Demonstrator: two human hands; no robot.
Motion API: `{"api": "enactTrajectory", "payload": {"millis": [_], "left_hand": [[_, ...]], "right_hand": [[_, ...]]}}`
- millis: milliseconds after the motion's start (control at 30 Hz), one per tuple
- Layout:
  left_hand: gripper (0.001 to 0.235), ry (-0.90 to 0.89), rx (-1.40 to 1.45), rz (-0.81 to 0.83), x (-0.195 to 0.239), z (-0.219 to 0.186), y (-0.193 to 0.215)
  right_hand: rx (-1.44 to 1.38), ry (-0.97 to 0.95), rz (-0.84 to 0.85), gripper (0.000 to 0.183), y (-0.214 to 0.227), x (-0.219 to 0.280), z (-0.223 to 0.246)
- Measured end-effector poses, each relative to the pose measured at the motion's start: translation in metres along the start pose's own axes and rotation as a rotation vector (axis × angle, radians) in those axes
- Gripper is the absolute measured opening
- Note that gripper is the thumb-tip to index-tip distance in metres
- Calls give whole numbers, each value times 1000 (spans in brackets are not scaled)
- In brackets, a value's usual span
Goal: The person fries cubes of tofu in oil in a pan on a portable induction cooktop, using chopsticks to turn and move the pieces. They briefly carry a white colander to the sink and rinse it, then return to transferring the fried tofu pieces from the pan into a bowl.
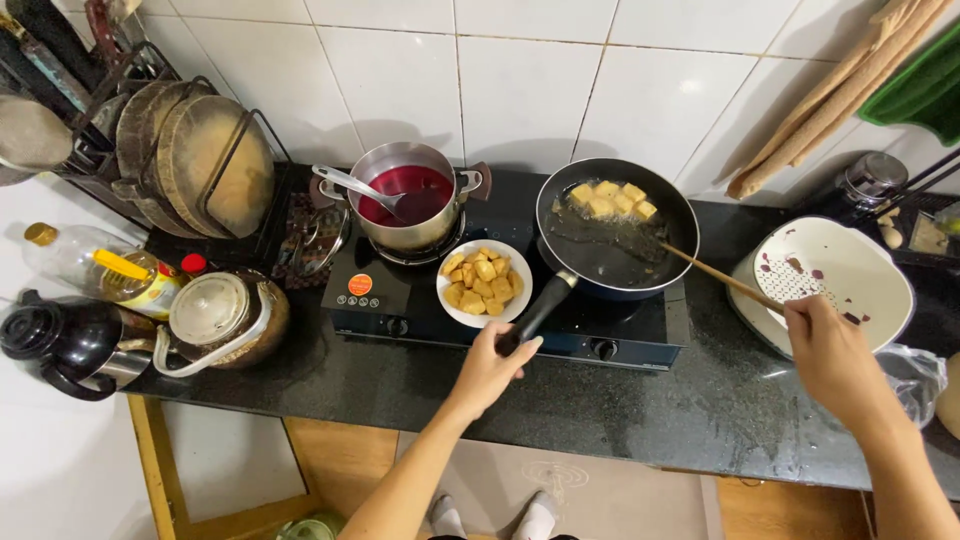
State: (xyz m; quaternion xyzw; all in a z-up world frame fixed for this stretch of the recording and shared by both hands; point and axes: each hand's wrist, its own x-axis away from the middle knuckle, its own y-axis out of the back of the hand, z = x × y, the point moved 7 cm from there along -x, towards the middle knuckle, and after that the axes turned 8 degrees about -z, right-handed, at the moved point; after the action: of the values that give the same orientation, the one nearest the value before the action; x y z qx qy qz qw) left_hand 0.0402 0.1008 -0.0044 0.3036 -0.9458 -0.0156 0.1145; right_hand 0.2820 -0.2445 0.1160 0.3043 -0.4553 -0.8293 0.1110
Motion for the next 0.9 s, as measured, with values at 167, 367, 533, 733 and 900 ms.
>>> {"api": "enactTrajectory", "payload": {"millis": [167,367,533,733,900], "left_hand": [[71,-305,-666,-94,-25,-35,12],[48,-256,-1116,28,-72,-6,1],[48,-414,-1144,-31,-80,-18,11],[45,-405,-1139,137,-105,-49,46],[54,-769,-1187,143,-130,-89,67]], "right_hand": [[36,-80,96,19,-11,1,3],[56,-76,121,21,-13,0,8],[41,-57,123,21,-12,2,6],[94,-59,105,22,-12,10,4],[145,-154,85,22,-3,19,34]]}}
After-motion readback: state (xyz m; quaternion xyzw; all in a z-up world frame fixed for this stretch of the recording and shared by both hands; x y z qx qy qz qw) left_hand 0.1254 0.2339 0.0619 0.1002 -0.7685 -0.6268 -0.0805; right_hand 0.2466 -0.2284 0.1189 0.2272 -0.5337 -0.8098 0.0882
